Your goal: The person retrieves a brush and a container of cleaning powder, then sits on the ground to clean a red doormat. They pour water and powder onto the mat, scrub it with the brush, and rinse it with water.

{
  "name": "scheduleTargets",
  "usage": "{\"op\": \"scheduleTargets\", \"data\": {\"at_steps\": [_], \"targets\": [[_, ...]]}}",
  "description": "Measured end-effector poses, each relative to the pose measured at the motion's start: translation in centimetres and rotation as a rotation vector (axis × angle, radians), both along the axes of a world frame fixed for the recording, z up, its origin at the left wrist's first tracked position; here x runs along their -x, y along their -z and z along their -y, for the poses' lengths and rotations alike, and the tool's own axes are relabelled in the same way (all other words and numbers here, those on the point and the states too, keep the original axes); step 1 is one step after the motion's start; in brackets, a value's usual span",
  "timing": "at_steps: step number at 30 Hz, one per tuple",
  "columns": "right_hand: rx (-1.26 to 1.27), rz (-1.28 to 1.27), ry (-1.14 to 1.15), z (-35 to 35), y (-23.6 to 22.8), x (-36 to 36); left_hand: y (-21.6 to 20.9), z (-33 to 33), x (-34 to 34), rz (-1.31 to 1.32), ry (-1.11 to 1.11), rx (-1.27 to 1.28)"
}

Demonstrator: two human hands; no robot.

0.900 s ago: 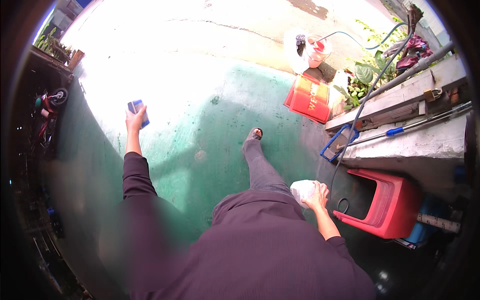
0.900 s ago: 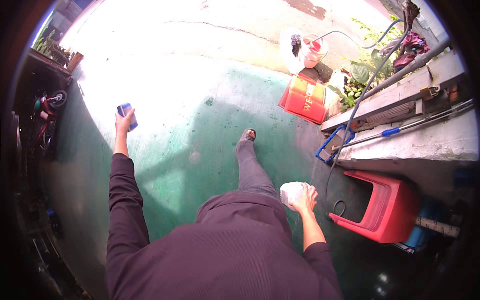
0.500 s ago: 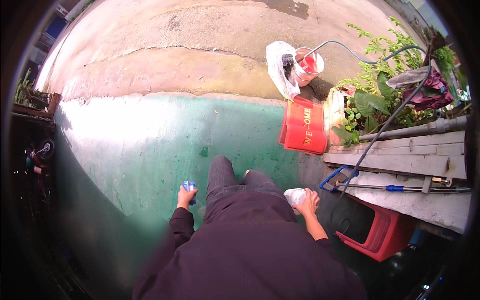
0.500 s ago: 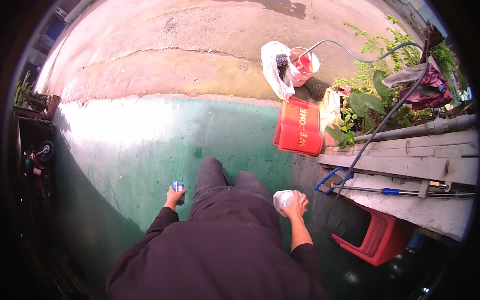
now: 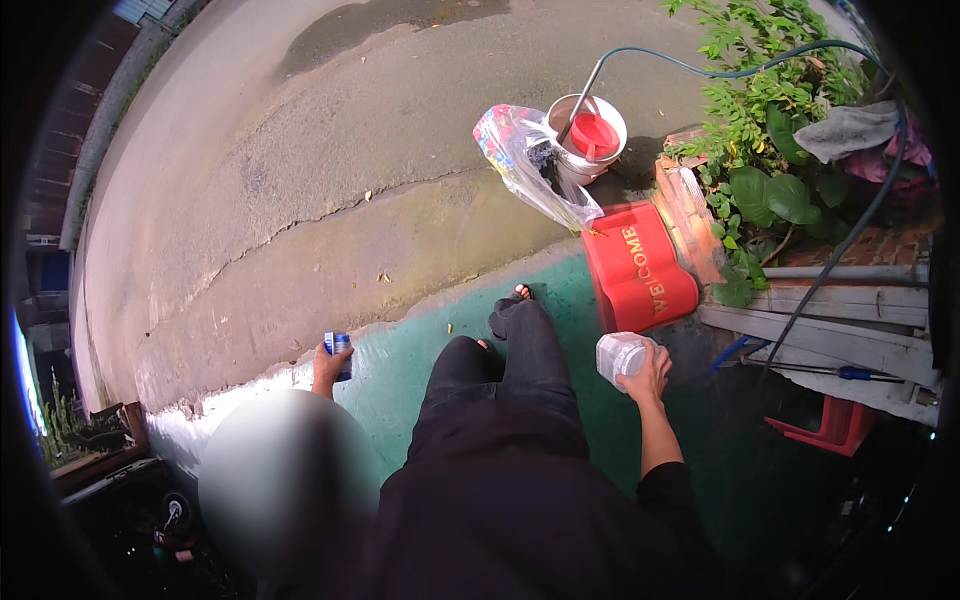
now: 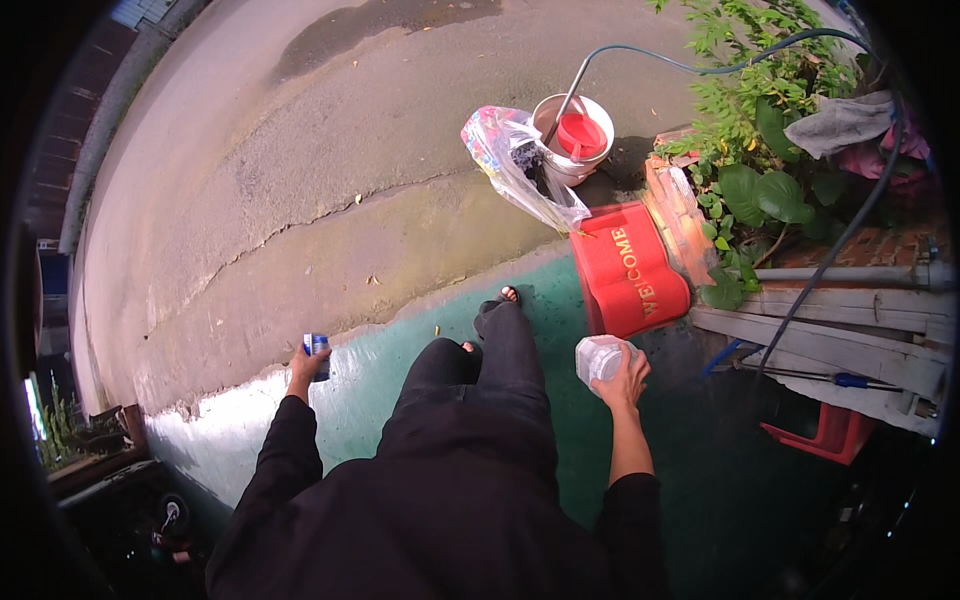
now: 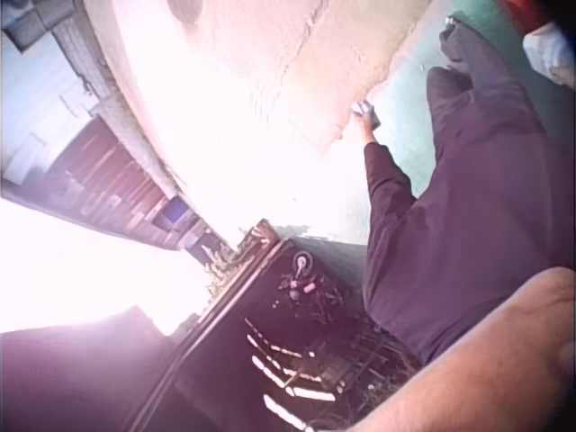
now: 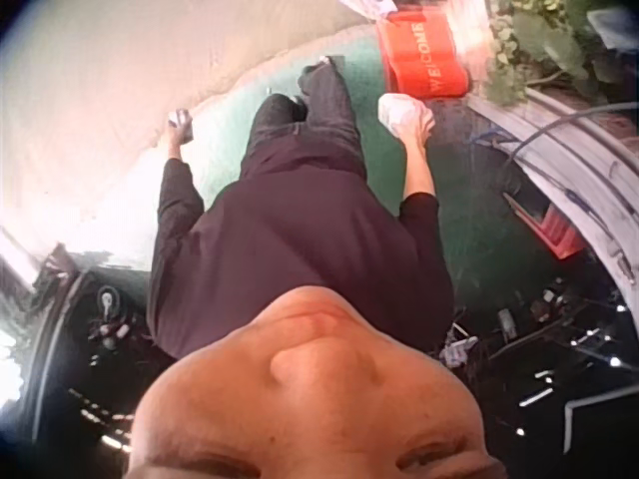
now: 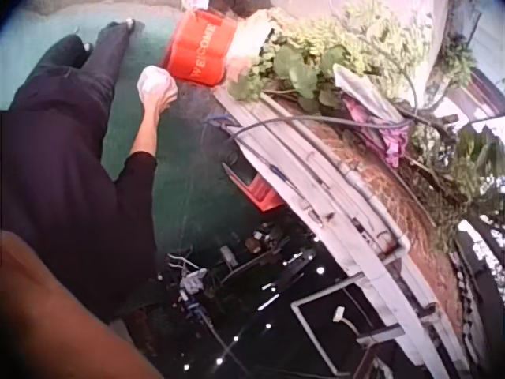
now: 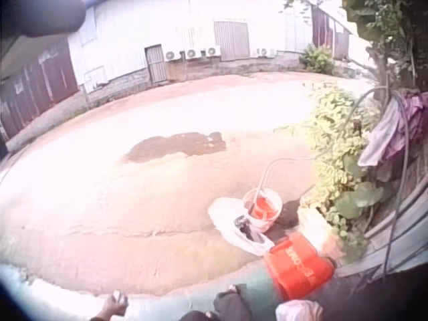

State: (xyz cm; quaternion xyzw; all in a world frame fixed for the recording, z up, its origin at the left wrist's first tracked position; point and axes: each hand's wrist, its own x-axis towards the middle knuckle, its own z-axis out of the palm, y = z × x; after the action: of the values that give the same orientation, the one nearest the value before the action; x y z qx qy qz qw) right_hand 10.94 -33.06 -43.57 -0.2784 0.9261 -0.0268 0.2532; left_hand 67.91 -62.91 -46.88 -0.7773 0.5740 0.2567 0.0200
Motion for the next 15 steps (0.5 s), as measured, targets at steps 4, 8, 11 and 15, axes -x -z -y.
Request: {"op": "scheduleTargets", "data": {"at_steps": [4,8,11,15], "targets": [[0.011,0.013,0.117,7.5,2.0,-0.3,0.6,26.6,12.9,-0.335,0.140,0.074],[-0.021,0.050,0.200,14.6,7.4,0.6,2.2,39.7,35.1,-0.378,0.570,-0.074],[-0.066,0.072,0.186,20.9,13.0,0.5,8.0,43.5,48.0,-0.305,0.929,-0.216],[-0.139,0.100,0.242,29.1,20.0,2.1,16.4,45.7,60.2,-0.321,1.167,-0.485]]}}
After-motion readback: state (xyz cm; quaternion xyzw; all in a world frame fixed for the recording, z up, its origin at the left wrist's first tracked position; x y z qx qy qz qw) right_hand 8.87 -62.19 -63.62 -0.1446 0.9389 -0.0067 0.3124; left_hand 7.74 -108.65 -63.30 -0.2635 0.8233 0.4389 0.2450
